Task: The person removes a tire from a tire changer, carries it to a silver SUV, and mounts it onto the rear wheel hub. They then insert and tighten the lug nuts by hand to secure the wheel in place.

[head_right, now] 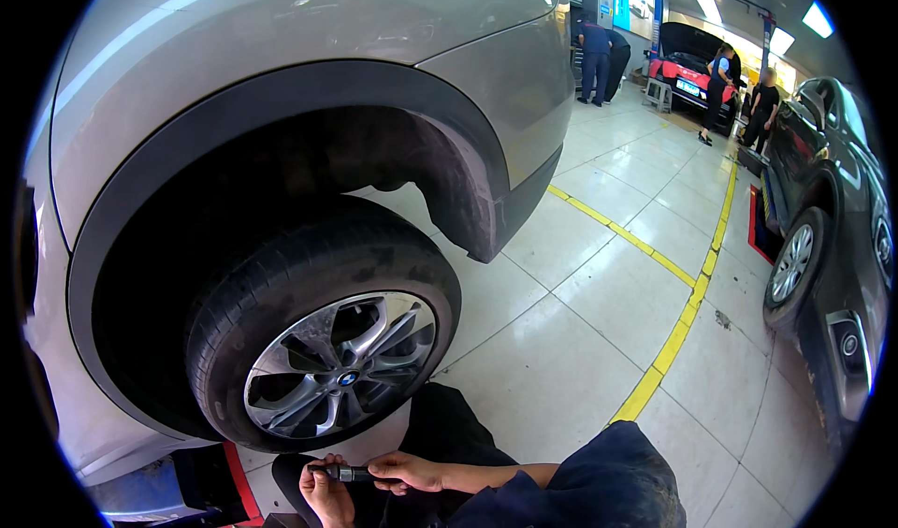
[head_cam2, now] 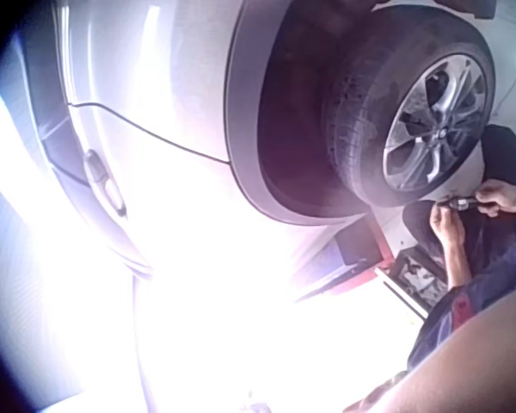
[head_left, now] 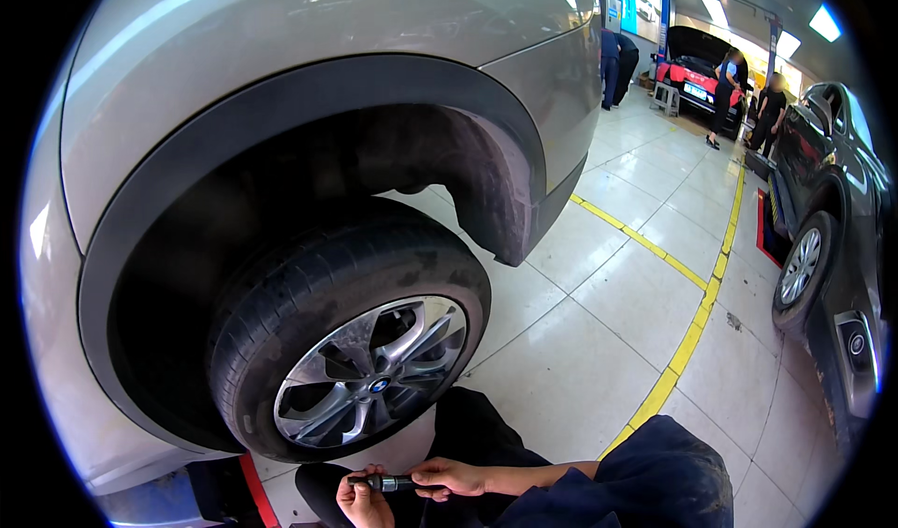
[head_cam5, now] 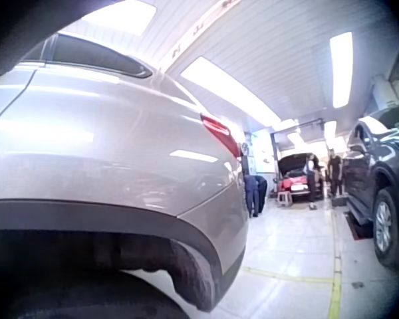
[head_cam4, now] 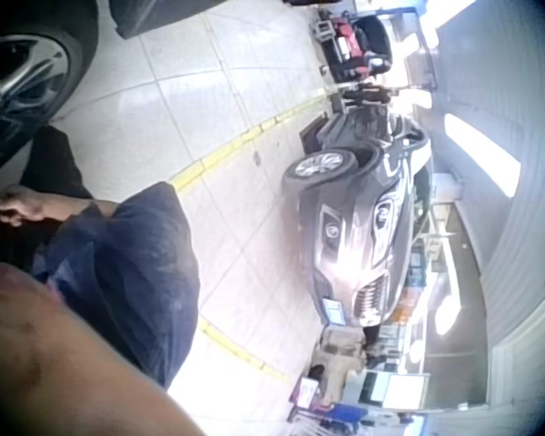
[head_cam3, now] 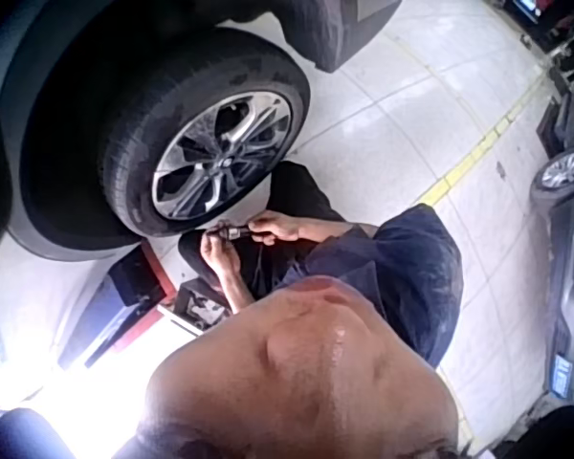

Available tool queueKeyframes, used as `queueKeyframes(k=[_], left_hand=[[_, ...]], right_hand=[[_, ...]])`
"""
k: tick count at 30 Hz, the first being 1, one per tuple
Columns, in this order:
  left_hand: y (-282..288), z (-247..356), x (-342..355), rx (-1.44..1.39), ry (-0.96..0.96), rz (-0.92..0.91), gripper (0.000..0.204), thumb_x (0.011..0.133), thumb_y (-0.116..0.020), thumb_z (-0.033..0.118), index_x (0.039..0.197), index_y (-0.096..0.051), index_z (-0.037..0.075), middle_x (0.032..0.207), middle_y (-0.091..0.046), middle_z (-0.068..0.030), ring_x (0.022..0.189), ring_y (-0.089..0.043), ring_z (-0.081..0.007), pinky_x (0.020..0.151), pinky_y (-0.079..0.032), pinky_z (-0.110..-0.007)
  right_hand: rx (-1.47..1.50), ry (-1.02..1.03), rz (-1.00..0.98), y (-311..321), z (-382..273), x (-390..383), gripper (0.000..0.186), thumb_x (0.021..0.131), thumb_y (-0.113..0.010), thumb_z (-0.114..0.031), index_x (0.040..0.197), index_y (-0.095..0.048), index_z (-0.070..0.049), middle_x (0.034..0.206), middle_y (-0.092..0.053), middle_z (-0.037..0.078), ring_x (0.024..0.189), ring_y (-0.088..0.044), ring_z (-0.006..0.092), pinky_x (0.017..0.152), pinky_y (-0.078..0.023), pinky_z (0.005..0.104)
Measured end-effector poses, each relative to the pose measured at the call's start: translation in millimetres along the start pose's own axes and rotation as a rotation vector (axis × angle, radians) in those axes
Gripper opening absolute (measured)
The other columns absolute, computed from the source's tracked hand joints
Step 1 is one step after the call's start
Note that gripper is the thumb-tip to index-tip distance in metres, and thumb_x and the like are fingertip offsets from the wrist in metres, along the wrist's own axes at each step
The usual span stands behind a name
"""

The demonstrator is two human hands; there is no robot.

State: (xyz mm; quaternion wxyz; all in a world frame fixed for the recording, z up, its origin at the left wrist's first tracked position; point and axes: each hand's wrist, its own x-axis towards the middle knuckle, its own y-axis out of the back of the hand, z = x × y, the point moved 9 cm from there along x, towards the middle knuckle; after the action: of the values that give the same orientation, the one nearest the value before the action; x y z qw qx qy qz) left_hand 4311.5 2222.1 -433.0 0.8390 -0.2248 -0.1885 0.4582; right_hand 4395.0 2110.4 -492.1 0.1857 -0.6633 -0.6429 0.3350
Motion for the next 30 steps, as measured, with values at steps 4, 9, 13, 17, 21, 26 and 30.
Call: queueKeyframes(k=[4, 9, 13, 17, 21, 26, 30], left_hand=[[0, -1, -2, -0.019, -0.012, 0.01, 0.014, 0.092, -0.063, 0.012, 0.095, -0.063, -0.001, 0.075, -0.062, -0.0065, 0.071, -0.06, -0.0165, 0.072, -0.05, -0.032], [-1, -2, -2, -0.038, -0.028, 0.027, 0.014, 0.092, -0.063, 0.013, 0.095, -0.063, -0.001, 0.076, -0.063, -0.0068, 0.073, -0.061, -0.0171, 0.075, -0.05, -0.033], [-5, -4, -3, -0.053, -0.038, 0.031, 0.014, 0.092, -0.064, 0.013, 0.095, -0.063, 0.0, 0.077, -0.063, -0.007, 0.075, -0.061, -0.0176, 0.077, -0.05, -0.034], [-6, -6, -5, -0.06, -0.054, 0.048, 0.014, 0.092, -0.064, 0.014, 0.094, -0.062, 0.0, 0.078, -0.063, -0.0073, 0.076, -0.062, -0.0181, 0.079, -0.051, -0.035], [-5, -4, -6, -0.063, -0.098, 0.07, 0.014, 0.092, -0.065, 0.014, 0.094, -0.062, 0.0, 0.079, -0.064, -0.0076, 0.078, -0.063, -0.0186, 0.08, -0.051, -0.035], [-4, -10, -3, -0.1, -0.043, 0.067, 0.02, 0.092, -0.066, 0.021, 0.094, -0.056, 0.003, 0.092, -0.065, -0.011, 0.094, -0.062, -0.0234, 0.094, -0.046, -0.042], [-1, -10, -3, -0.099, -0.052, 0.075, 0.023, 0.092, -0.065, 0.024, 0.096, -0.055, 0.003, 0.091, -0.066, -0.0116, 0.092, -0.063, -0.0237, 0.094, -0.046, -0.042]], right_hand=[[-0.24, 0.138, -0.001, -3, -11, 0, 0.035, 0.101, -0.052, -0.031, 0.125, -0.056, -0.005, 0.08, -0.054, -0.001, 0.058, -0.041, 0.0041, 0.053, -0.035, 0.0188], [-0.376, 0.168, 0.091, -1, -20, -1, 0.038, 0.099, -0.057, -0.028, 0.128, -0.055, -0.003, 0.083, -0.058, 0.0, 0.065, -0.048, 0.0046, 0.06, -0.04, 0.019], [-0.607, 0.297, 0.104, -7, -39, -7, 0.039, 0.099, -0.056, -0.028, 0.126, -0.055, 0.0, 0.088, -0.061, 0.002, 0.079, -0.056, 0.0097, 0.077, -0.046, 0.0239], [-0.812, 0.433, 0.158, -12, -55, -13, 0.04, 0.096, -0.059, -0.027, 0.125, -0.056, 0.001, 0.098, -0.065, 0.01, 0.091, -0.063, 0.0195, 0.084, -0.047, 0.03], [-1.017, 0.585, 0.267, -21, -63, -20, 0.041, 0.093, -0.062, -0.026, 0.125, -0.055, 0.0, 0.108, -0.065, 0.018, 0.098, -0.064, 0.0325, 0.083, -0.049, 0.0359], [-1.112, 0.635, 0.349, -29, -65, -22, 0.039, 0.093, -0.062, -0.025, 0.124, -0.055, -0.001, 0.11, -0.064, 0.02, 0.094, -0.064, 0.0369, 0.081, -0.051, 0.0389], [-1.078, 0.701, 0.346, -35, -73, -27, 0.038, 0.093, -0.063, -0.022, 0.123, -0.056, 0.0, 0.1, -0.066, 0.018, 0.088, -0.066, 0.0343, 0.074, -0.051, 0.0364]])
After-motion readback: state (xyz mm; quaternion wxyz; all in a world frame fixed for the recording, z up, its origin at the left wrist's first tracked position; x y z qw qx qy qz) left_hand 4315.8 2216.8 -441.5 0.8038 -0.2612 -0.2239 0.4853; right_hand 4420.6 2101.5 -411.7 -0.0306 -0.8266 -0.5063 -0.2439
